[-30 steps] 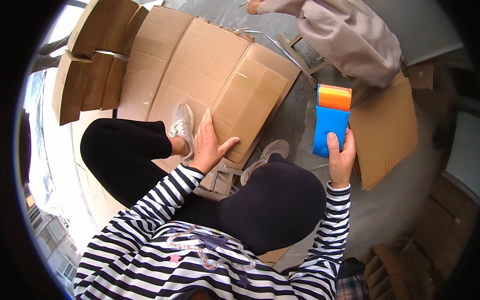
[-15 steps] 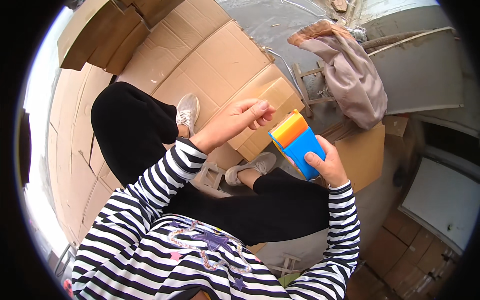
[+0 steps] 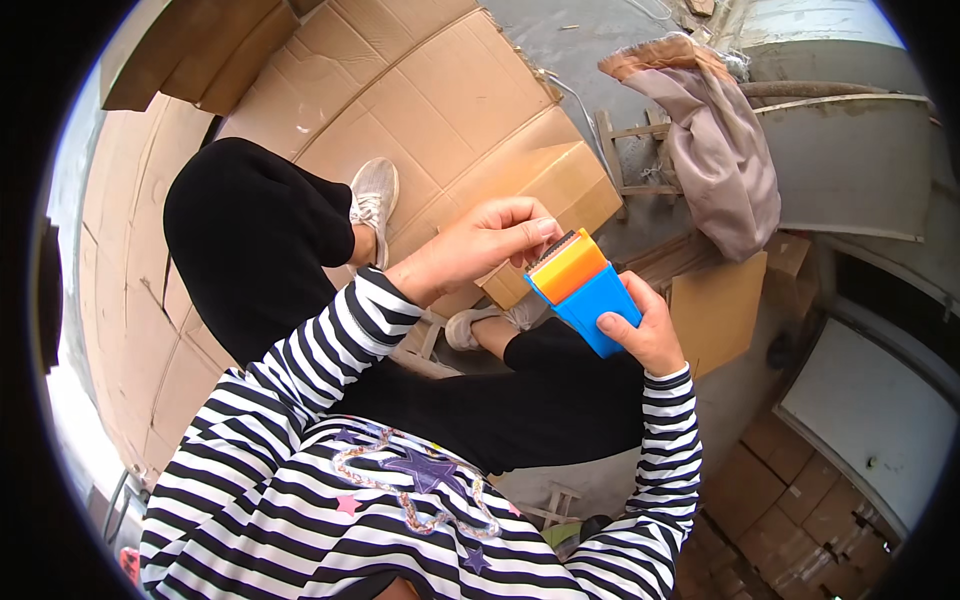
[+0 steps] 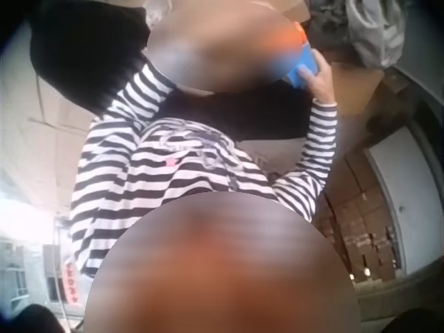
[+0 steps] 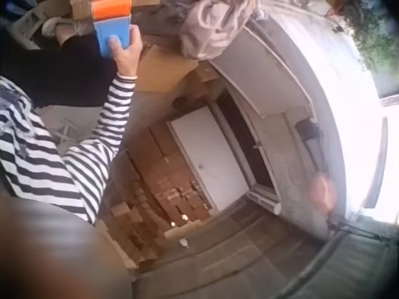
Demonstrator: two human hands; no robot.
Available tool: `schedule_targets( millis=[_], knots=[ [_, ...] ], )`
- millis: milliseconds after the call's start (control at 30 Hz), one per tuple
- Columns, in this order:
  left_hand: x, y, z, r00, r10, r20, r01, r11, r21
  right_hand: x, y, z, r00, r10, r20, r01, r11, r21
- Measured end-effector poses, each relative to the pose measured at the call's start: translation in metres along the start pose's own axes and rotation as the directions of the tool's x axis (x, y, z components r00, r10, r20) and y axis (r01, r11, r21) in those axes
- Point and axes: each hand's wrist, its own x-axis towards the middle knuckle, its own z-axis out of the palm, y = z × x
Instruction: The recorder is folding flat cardboard pieces into boxes and sealing them with tape.
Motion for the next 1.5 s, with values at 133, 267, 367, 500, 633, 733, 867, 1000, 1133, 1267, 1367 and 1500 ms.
schedule_targets(
  millis=[133, 267, 367, 500, 633, 733, 867, 1000, 1133, 1267, 1367, 1500],
  knots=[
    [0.000, -0.006, -0.004, 0.994, -0.091, -0.055, 0.091, 0.996, 0.001, -0.001, -0.003, 0.000, 0.998, 0.065, -0.007, -0.065, 0.998, -0.021],
    [-0.001, -0.014, -0.007, 0.990, -0.136, -0.047, 0.139, 0.987, 0.081, -0.002, -0.006, 0.005, 0.996, 0.064, -0.070, -0.075, 0.982, -0.173],
    [-0.001, -0.018, -0.009, 0.993, -0.115, -0.034, 0.117, 0.991, 0.064, -0.001, -0.002, 0.007, 0.994, 0.020, -0.111, -0.049, 0.963, -0.267],
    [0.001, -0.026, -0.012, 0.985, -0.156, -0.067, 0.155, 0.988, -0.026, 0.000, -0.006, 0.012, 0.988, -0.017, -0.157, -0.038, 0.938, -0.345],
    [0.001, -0.027, -0.013, 0.985, -0.158, -0.064, 0.157, 0.988, -0.008, -0.003, -0.007, 0.016, 0.979, -0.064, -0.194, -0.023, 0.910, -0.414],
    [0.004, -0.022, -0.022, 0.991, -0.137, -0.009, 0.137, 0.987, 0.088, -0.004, -0.013, 0.019, 0.980, -0.048, -0.192, -0.048, 0.883, -0.467],
    [0.004, -0.006, -0.023, 0.985, -0.173, -0.012, 0.172, 0.967, 0.187, -0.002, -0.017, 0.019, 0.978, -0.069, -0.199, -0.046, 0.852, -0.522],
    [0.007, -0.006, -0.024, 0.987, -0.162, 0.004, 0.154, 0.944, 0.291, 0.000, -0.017, 0.018, 0.976, -0.077, -0.205, -0.052, 0.828, -0.559],
    [0.009, -0.003, -0.023, 0.985, -0.170, 0.012, 0.154, 0.915, 0.373, -0.004, -0.013, 0.022, 0.971, -0.090, -0.221, -0.059, 0.806, -0.589],
    [0.011, -0.006, -0.022, 0.977, -0.214, 0.011, 0.187, 0.879, 0.439, -0.006, -0.012, 0.022, 0.965, -0.120, -0.233, -0.055, 0.777, -0.628],
    [0.012, -0.009, -0.020, 0.983, -0.182, -0.004, 0.159, 0.847, 0.507, -0.004, -0.013, 0.023, 0.968, -0.099, -0.230, -0.075, 0.761, -0.645],
    [0.014, -0.013, -0.026, 0.984, -0.179, 0.019, 0.149, 0.867, 0.476, -0.001, -0.014, 0.022, 0.969, -0.111, -0.221, -0.067, 0.743, -0.666]
  ],
)
